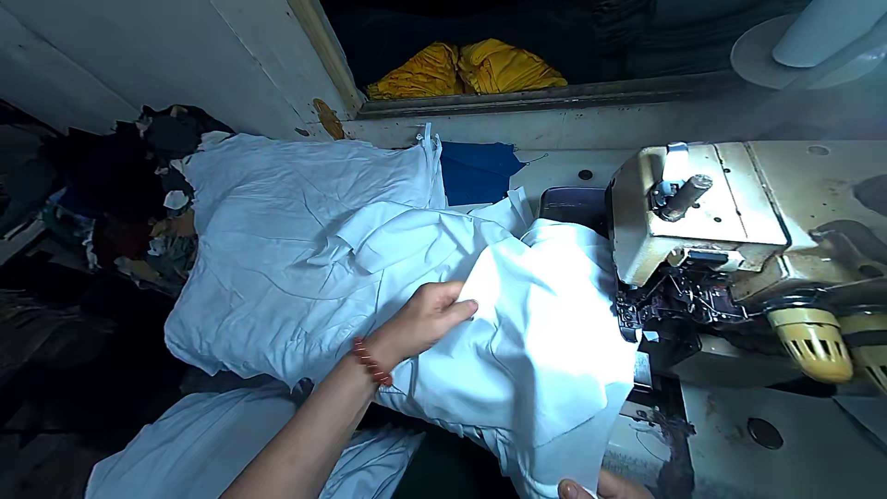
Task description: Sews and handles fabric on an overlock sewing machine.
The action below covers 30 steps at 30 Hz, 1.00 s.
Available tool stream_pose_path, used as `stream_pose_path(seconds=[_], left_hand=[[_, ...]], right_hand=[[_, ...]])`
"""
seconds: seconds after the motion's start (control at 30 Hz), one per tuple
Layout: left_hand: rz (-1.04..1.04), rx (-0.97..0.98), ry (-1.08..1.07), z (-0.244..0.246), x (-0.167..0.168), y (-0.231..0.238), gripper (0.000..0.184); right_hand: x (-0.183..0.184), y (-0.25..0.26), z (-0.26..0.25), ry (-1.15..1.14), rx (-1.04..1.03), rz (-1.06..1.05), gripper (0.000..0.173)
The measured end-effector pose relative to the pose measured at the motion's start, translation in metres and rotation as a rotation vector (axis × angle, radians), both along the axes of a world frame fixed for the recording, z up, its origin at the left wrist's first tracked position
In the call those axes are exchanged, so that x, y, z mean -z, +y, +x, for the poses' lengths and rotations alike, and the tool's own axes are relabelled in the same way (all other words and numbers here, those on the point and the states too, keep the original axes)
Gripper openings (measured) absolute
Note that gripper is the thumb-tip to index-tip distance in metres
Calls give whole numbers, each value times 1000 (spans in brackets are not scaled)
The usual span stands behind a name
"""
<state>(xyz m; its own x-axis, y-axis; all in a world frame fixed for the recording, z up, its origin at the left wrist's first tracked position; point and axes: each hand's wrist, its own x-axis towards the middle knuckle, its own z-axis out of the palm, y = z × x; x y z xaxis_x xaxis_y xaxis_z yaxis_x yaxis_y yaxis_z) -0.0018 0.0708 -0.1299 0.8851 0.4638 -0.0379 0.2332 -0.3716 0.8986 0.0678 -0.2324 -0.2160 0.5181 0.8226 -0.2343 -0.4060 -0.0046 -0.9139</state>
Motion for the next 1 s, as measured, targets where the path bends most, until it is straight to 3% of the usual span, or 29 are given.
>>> stream_pose_path(seconds=[0.07, 0.1, 0.17, 0.27, 0.37, 0.43, 0.5, 0.57, 0.63, 0.7, 0.77, 0.87, 1.0], left_hand=[[-688, -127, -256, -26, -21, -27, 26], [-881, -175, -340, -40, -26, -36, 24], [-970, -272, -323, -63, -27, -44, 25], [-693, -404, 1, -88, -19, -39, 31], [-17, -457, 239, -94, -4, -41, 12], [399, -442, 162, -94, 2, -57, 17], [631, -287, -48, -85, 1, -83, 23], [722, 10, -160, -76, 6, -116, 30], [830, 173, -156, -70, 25, -142, 34], [814, 114, -243, -66, 46, -153, 25], [646, -46, -339, -57, 50, -151, 19], [381, -211, -337, -46, 25, -136, 12], [356, -195, -353, -42, -13, -125, 12]], right_hand=[[-4, -2, -2, -3, 1, 8, 20], [-6, -2, -3, -17, 5, 6, 21], [-8, -4, -4, -61, 19, 2, 22], [-2, -9, -7, -106, 44, 41, 20], [2, -15, -8, -141, 52, 111, 13], [1, -19, -10, -145, 49, 148, 13], [-3, -21, -10, -156, 36, 184, 12], [-8, -23, -11, -173, 9, 220, 12], [-15, -24, -9, -172, -35, 260, 14], [-24, -25, -7, -157, -84, 266, 16], [-28, -26, -5, -130, -116, 259, 17], [-26, -26, -5, -85, -120, 231, 19], [-25, -28, -3, -63, -128, 227, 19]])
